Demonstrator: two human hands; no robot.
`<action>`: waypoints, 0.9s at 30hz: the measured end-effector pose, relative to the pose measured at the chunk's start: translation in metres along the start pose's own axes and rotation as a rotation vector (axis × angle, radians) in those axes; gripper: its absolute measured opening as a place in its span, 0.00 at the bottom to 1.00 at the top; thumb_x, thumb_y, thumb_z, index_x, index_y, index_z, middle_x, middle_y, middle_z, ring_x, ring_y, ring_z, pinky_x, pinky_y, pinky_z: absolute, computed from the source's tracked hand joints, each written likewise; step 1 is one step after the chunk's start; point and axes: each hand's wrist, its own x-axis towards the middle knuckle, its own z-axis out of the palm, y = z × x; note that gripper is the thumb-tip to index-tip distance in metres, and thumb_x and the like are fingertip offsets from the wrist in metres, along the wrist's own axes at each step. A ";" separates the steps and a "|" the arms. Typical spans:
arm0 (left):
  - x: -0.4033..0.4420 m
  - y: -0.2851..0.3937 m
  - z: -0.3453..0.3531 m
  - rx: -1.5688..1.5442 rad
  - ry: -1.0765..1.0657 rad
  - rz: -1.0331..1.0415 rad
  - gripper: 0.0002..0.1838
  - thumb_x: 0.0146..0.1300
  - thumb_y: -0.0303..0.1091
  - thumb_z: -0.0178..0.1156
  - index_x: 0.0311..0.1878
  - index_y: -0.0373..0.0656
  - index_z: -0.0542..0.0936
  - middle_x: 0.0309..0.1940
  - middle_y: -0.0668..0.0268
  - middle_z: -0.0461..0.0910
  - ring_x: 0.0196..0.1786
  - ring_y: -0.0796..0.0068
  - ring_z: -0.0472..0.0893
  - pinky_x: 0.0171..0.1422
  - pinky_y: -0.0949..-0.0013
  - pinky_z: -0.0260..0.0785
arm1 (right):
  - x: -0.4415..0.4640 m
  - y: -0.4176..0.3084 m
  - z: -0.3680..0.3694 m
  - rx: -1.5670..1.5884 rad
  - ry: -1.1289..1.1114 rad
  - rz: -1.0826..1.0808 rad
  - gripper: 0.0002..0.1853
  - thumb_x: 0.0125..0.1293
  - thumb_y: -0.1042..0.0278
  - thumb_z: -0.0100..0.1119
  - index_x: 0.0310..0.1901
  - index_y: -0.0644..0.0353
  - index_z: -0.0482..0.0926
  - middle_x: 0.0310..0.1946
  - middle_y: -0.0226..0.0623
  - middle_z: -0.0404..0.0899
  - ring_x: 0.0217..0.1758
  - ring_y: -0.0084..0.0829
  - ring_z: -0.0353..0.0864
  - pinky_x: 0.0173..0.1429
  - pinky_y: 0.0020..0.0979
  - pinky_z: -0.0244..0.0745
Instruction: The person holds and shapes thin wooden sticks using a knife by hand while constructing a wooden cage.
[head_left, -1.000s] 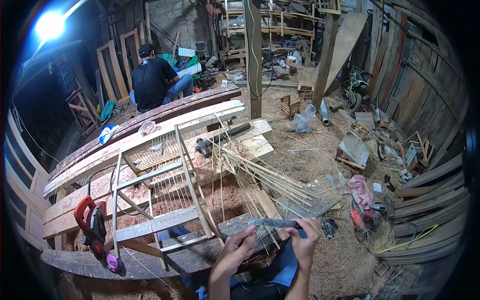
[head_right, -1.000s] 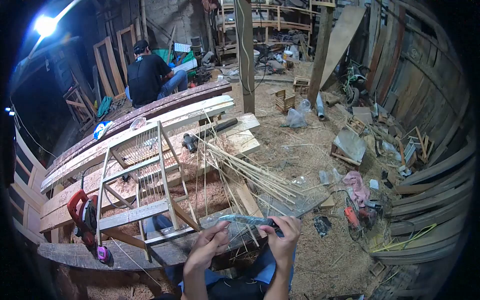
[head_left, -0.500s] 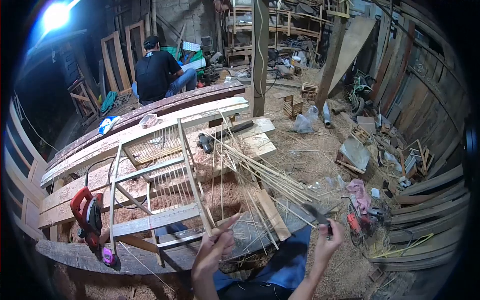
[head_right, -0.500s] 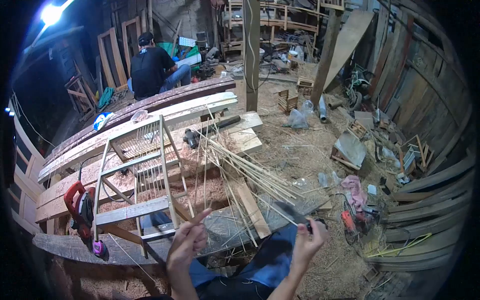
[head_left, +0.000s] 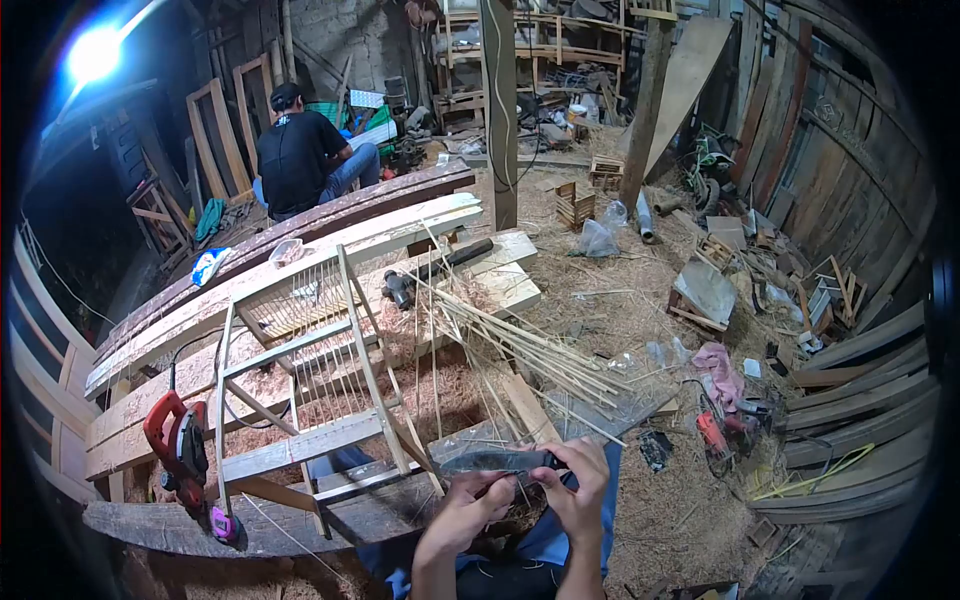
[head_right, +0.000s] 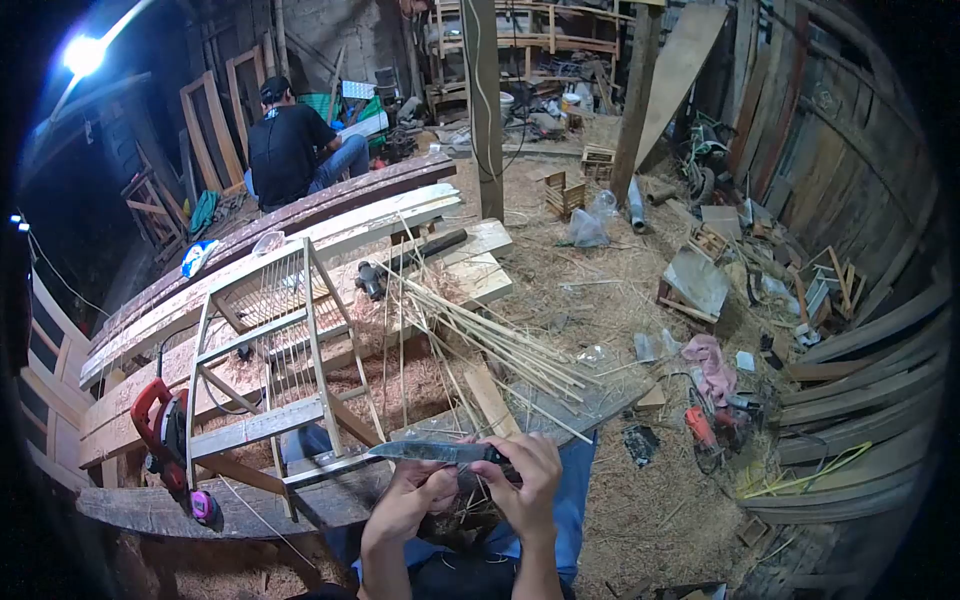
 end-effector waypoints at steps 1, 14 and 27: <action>0.001 -0.004 -0.004 0.020 -0.006 -0.001 0.17 0.73 0.34 0.59 0.59 0.35 0.76 0.27 0.79 0.65 0.26 0.89 0.59 0.28 0.80 0.51 | 0.000 0.001 -0.001 0.008 -0.004 -0.001 0.18 0.56 0.52 0.73 0.37 0.59 0.86 0.31 0.33 0.83 0.36 0.38 0.78 0.44 0.37 0.67; -0.011 0.017 -0.007 0.039 -0.151 0.044 0.27 0.74 0.33 0.55 0.74 0.37 0.66 0.26 0.81 0.60 0.27 0.88 0.57 0.29 0.79 0.49 | -0.017 0.077 -0.034 -0.186 0.353 0.286 0.26 0.67 0.46 0.64 0.41 0.70 0.82 0.32 0.43 0.79 0.35 0.41 0.77 0.42 0.38 0.70; 0.019 -0.001 -0.014 0.193 0.120 0.009 0.15 0.75 0.31 0.55 0.59 0.33 0.78 0.26 0.76 0.67 0.28 0.85 0.63 0.31 0.79 0.56 | -0.008 0.057 -0.023 -0.210 0.148 0.388 0.19 0.68 0.72 0.60 0.60 0.66 0.77 0.51 0.49 0.81 0.55 0.45 0.80 0.61 0.41 0.73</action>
